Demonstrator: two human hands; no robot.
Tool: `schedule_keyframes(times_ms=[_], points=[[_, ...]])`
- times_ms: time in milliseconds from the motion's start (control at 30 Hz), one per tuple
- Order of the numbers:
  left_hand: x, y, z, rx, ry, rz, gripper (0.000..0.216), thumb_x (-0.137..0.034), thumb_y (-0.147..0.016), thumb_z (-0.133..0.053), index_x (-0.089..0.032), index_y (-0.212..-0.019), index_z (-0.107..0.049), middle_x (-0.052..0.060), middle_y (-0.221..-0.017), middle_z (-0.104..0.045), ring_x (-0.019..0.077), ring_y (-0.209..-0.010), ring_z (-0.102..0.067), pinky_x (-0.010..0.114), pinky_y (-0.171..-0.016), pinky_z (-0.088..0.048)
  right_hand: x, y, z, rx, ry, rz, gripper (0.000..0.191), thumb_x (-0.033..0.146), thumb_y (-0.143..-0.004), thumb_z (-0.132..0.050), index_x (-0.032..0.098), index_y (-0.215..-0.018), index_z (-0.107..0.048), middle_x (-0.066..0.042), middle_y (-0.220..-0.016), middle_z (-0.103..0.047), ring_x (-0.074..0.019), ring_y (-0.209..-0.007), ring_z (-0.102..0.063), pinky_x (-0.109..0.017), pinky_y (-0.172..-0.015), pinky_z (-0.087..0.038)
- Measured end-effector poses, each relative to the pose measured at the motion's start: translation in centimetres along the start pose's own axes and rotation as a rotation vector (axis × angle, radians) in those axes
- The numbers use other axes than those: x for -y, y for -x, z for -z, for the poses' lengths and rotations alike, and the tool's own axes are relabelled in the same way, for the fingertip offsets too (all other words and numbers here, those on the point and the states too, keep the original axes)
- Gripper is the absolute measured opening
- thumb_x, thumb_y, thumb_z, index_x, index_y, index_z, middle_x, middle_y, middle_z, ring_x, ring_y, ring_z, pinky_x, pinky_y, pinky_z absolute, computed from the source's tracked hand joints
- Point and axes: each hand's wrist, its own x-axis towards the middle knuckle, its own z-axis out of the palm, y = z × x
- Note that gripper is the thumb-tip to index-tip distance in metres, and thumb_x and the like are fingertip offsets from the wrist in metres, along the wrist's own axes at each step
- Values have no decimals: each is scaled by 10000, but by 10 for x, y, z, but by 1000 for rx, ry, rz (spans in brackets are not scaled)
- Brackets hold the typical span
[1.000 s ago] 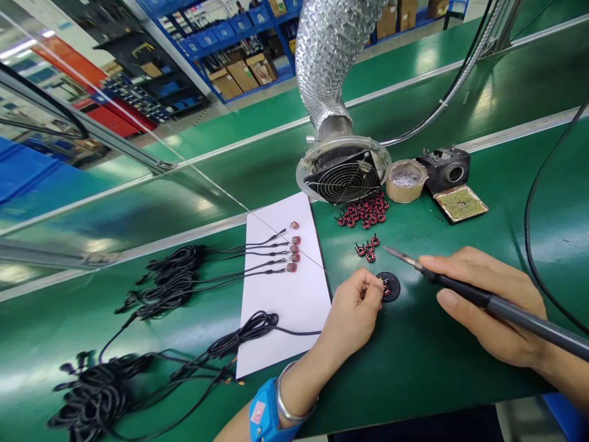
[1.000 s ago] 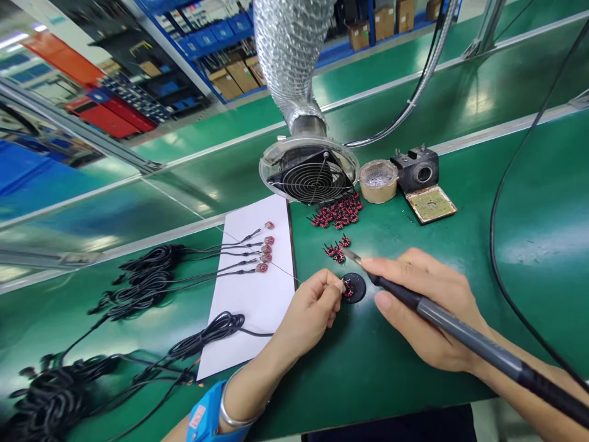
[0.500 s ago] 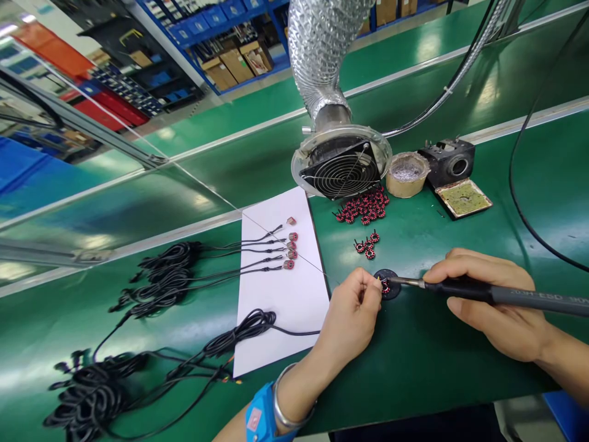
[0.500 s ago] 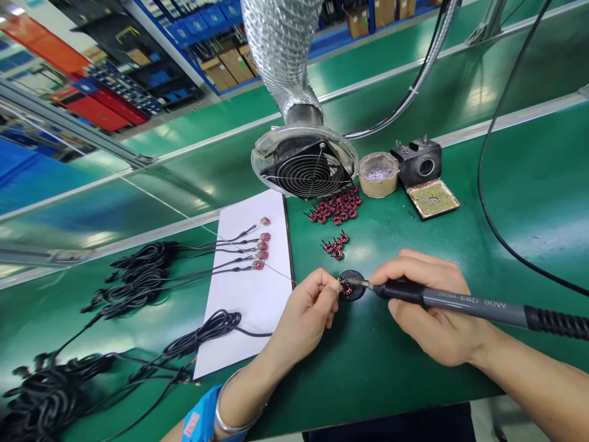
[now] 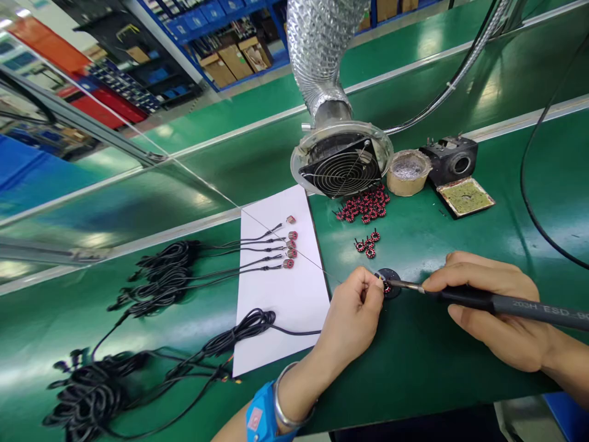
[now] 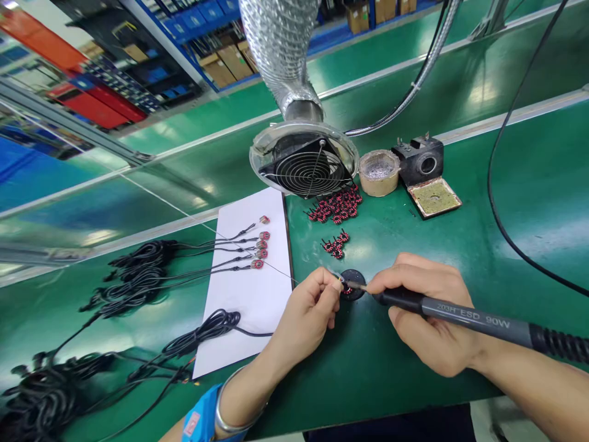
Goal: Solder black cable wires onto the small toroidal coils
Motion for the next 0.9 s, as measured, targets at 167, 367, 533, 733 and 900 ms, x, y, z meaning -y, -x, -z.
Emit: schedule_keyframes(times_ms=[167,367,533,733,900], points=[[0,1,0,-4,-14,3,263,-389,-953,-445,-205,-766,-465,-64,-597,-467,93,-484,-444,217,-478,-287,3,0,1,-1,-4,1,290,69,-808,-494,237,-983,-653,20,-723,-547,-118,-610,-498,-268,-544,-364],[-1,2,0,-3,-17,1,249,-379,-949,-445,-205,-774,-476,-63,-600,-471,94,-490,-449,216,-482,-289,2,1,1,-17,-14,16,284,56,-809,-490,231,-968,-648,13,-737,-564,-124,-619,-516,-278,-557,-381],[0,1,0,-2,-15,6,247,-378,-947,-444,-205,-774,-479,-64,-595,-473,93,-485,-445,215,-475,-284,0,0,1,-28,-2,29,291,52,-808,-492,229,-975,-651,7,-729,-564,-132,-617,-519,-283,-549,-383],[-1,-2,1,3,2,24,255,-372,-935,-447,-201,-750,-487,-57,-593,-479,94,-494,-441,208,-469,-304,-7,-2,4,-88,81,78,281,64,-836,-515,233,-1017,-647,-2,-779,-597,-140,-653,-533,-286,-566,-403],[0,-2,4,37,45,82,271,-403,-934,-440,-205,-752,-479,-58,-589,-469,93,-471,-411,205,-442,-311,-17,-15,11,-229,235,144,250,134,-874,-584,243,-1088,-653,-26,-904,-664,-175,-765,-597,-311,-676,-477]])
